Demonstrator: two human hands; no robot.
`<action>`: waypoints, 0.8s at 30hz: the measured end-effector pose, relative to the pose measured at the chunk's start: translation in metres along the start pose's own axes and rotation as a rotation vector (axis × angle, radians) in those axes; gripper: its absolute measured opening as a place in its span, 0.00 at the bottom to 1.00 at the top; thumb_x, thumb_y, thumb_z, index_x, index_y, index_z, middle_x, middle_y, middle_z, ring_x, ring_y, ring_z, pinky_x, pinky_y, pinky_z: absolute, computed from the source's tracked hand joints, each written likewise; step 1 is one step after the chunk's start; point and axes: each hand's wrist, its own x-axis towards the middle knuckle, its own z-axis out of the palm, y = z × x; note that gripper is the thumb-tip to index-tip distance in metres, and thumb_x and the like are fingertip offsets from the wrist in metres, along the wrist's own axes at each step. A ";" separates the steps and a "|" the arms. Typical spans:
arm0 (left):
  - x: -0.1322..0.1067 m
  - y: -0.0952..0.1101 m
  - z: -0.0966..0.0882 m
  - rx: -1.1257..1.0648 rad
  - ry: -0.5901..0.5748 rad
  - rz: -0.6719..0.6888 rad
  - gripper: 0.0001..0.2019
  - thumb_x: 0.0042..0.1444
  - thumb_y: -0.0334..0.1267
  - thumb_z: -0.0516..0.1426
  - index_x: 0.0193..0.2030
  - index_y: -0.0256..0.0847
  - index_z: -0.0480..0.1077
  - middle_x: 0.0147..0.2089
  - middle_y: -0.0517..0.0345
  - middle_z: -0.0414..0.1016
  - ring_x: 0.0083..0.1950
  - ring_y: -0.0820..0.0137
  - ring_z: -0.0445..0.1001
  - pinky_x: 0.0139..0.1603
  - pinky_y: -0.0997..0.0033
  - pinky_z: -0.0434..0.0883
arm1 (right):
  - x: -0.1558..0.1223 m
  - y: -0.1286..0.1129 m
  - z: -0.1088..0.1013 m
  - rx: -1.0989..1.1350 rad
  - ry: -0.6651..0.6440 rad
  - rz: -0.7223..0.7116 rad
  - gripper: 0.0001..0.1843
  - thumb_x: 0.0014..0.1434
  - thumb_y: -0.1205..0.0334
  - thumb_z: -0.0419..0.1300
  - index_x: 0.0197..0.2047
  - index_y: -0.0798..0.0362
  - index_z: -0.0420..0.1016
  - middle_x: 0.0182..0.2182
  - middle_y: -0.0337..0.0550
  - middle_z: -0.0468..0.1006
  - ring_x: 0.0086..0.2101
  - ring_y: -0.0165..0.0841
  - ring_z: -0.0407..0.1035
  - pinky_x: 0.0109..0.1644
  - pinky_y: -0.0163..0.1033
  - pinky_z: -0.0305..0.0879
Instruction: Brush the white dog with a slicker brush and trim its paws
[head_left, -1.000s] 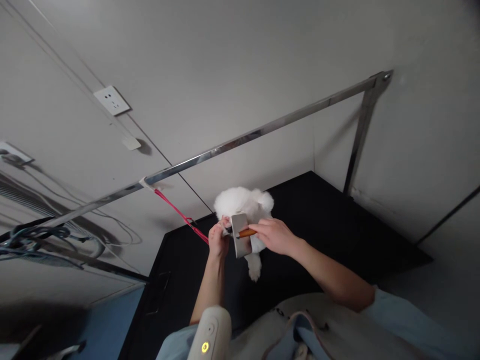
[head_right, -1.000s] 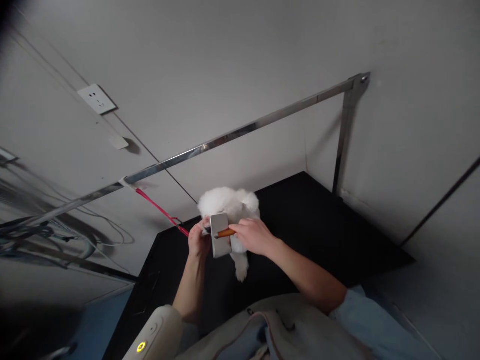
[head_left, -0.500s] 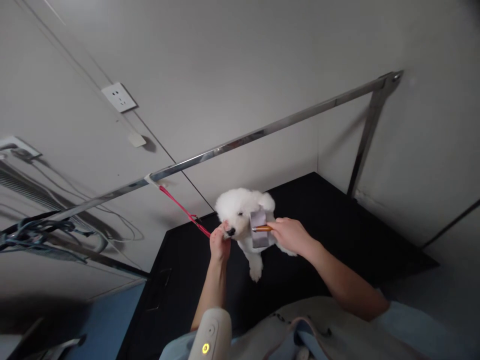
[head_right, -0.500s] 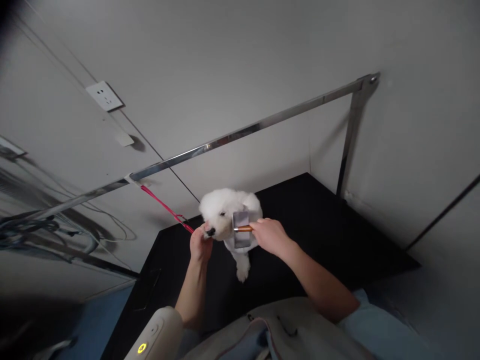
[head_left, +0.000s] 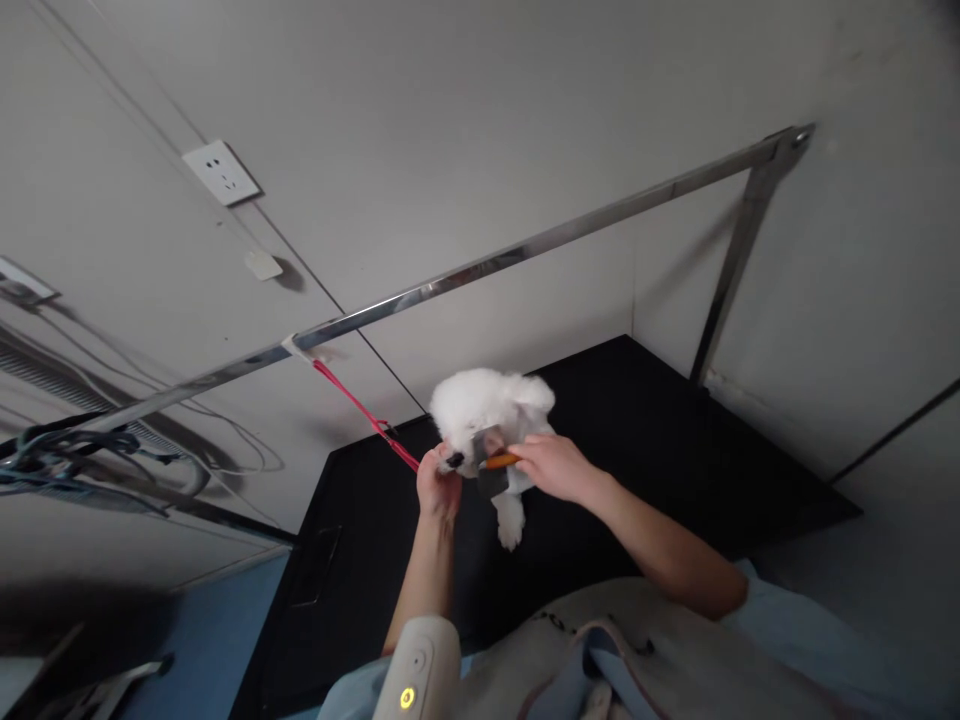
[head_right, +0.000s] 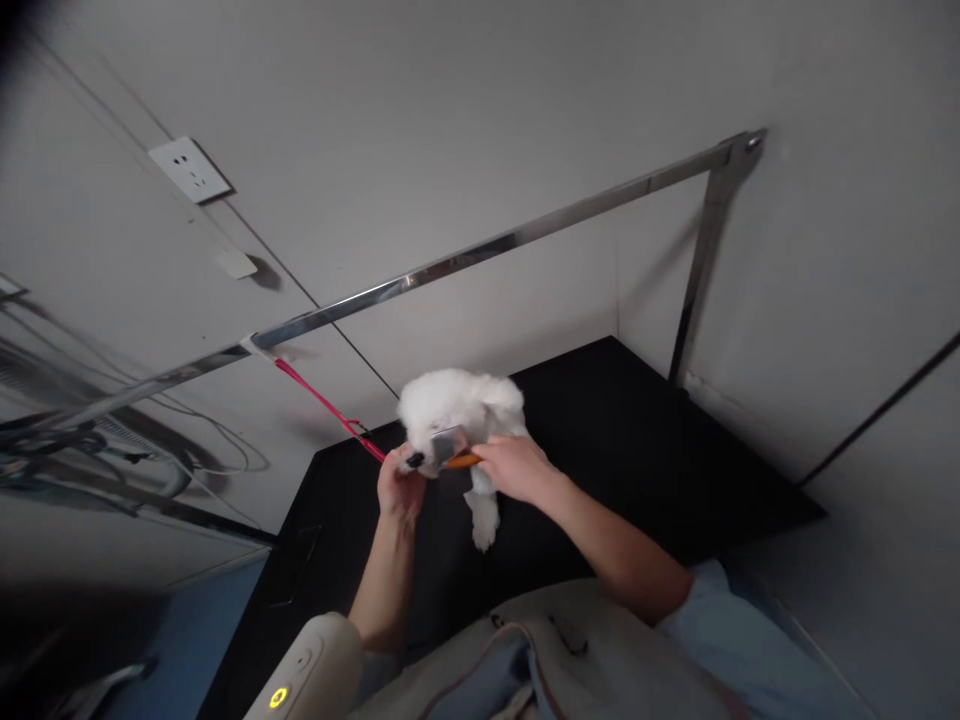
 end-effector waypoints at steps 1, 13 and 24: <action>-0.001 0.001 0.000 -0.006 0.019 0.001 0.19 0.38 0.42 0.66 0.16 0.36 0.60 0.22 0.62 0.63 0.26 0.76 0.63 0.32 0.73 0.65 | 0.000 0.001 0.001 -0.015 -0.016 0.069 0.12 0.63 0.62 0.53 0.45 0.50 0.77 0.37 0.45 0.77 0.38 0.37 0.70 0.40 0.37 0.59; -0.006 -0.005 -0.014 -0.059 0.086 -0.073 0.14 0.43 0.40 0.63 0.20 0.37 0.63 0.22 0.62 0.64 0.25 0.76 0.63 0.31 0.73 0.65 | -0.011 0.001 0.013 -0.034 0.018 0.189 0.14 0.63 0.64 0.52 0.46 0.50 0.77 0.37 0.46 0.77 0.38 0.36 0.71 0.40 0.37 0.61; -0.015 -0.012 -0.026 -0.062 0.100 -0.094 0.14 0.44 0.41 0.63 0.20 0.37 0.63 0.23 0.62 0.65 0.26 0.75 0.64 0.32 0.72 0.66 | -0.027 0.006 0.027 -0.008 0.016 0.197 0.15 0.62 0.65 0.52 0.48 0.49 0.76 0.37 0.44 0.78 0.37 0.34 0.71 0.39 0.35 0.60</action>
